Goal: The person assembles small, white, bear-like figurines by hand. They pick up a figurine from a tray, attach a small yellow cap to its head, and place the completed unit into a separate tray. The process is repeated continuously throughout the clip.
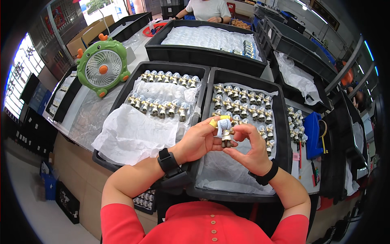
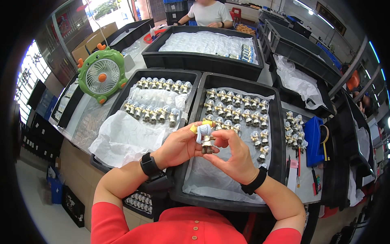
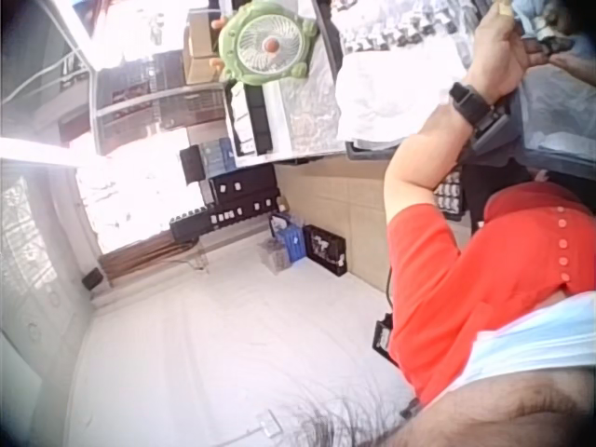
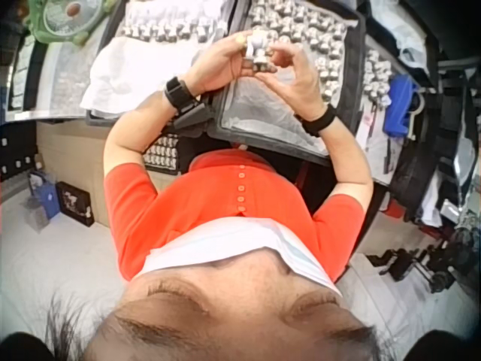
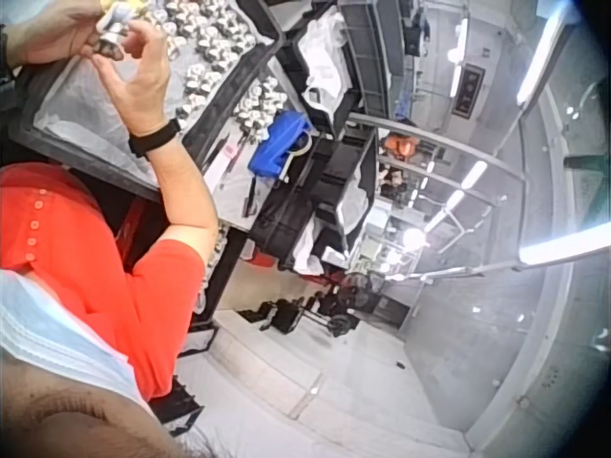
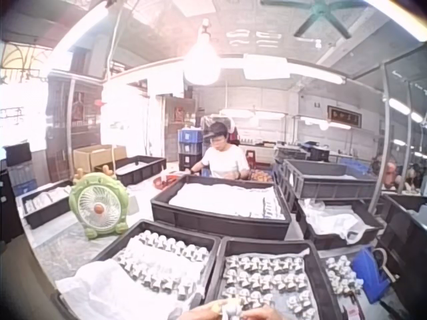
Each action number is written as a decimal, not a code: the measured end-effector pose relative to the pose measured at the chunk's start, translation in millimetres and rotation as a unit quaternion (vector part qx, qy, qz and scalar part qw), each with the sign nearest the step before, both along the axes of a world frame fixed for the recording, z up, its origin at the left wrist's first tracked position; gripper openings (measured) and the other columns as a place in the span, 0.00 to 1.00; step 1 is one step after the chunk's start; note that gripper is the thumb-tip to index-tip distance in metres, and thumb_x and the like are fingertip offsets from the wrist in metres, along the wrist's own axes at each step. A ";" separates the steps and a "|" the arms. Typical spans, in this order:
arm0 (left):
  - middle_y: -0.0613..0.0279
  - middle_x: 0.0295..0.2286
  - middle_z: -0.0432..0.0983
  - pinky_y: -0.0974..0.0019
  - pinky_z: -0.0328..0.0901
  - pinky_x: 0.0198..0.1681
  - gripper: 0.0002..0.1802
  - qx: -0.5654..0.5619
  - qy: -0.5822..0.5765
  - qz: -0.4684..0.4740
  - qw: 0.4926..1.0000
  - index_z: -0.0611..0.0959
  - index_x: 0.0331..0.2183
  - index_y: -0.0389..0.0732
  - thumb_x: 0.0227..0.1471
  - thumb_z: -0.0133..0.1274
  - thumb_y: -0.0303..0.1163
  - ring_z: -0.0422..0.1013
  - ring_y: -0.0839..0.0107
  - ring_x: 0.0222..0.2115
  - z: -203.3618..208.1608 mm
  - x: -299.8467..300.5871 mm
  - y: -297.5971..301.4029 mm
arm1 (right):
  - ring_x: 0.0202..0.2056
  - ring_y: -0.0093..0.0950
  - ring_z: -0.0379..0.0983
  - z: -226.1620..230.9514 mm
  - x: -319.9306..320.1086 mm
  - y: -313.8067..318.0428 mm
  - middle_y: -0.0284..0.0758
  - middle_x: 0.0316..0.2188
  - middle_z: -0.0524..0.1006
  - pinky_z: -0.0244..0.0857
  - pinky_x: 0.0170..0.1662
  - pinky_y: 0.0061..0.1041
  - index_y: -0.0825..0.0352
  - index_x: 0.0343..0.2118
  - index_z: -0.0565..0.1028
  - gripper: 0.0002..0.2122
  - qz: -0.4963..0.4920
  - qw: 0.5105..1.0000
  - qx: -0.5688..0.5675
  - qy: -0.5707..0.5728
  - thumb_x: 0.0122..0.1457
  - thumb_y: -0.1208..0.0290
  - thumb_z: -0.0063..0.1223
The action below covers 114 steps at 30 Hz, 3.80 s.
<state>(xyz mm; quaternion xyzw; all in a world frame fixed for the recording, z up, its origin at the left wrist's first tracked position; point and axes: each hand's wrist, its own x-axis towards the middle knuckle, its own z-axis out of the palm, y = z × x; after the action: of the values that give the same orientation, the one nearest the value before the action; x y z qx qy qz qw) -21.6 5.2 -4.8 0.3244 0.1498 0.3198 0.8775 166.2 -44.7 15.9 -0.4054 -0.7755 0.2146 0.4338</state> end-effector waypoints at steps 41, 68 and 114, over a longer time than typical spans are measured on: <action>0.65 0.45 0.65 0.62 0.62 0.48 0.25 0.049 0.028 0.048 0.997 0.63 0.55 0.44 0.58 0.42 0.42 0.65 0.74 0.43 0.8 0.9 -3.2 | 0.27 0.23 0.66 -6.5 -2.9 1.7 0.32 0.27 0.69 0.63 0.31 0.21 0.65 0.45 0.67 0.25 -0.036 0.999 0.017 0.012 0.41 0.78 0.64; 0.66 0.44 0.68 0.65 0.63 0.46 0.23 0.056 0.049 0.058 0.996 0.66 0.52 0.46 0.57 0.44 0.42 0.66 0.74 0.44 -4.5 -0.8 0.4 | 0.32 0.21 0.71 -9.7 -2.8 0.6 0.33 0.31 0.73 0.67 0.36 0.20 0.68 0.49 0.65 0.26 -0.015 0.994 -0.069 0.079 0.45 0.77 0.62; 0.56 0.46 0.68 0.67 0.63 0.48 0.22 0.122 0.053 0.147 0.980 0.67 0.51 0.37 0.60 0.36 0.39 0.67 0.70 0.45 5.1 3.3 -3.4 | 0.36 0.16 0.70 -16.3 -0.3 4.3 0.30 0.34 0.73 0.65 0.39 0.15 0.70 0.38 0.70 0.09 -0.007 0.939 -0.241 0.247 0.54 0.79 0.53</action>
<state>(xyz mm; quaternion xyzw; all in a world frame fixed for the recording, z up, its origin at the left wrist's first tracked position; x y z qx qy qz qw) -18.3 1.8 0.3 0.4200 0.2023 0.4432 0.7657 165.9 -40.4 -0.3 -0.4373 -0.5664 0.4851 0.5026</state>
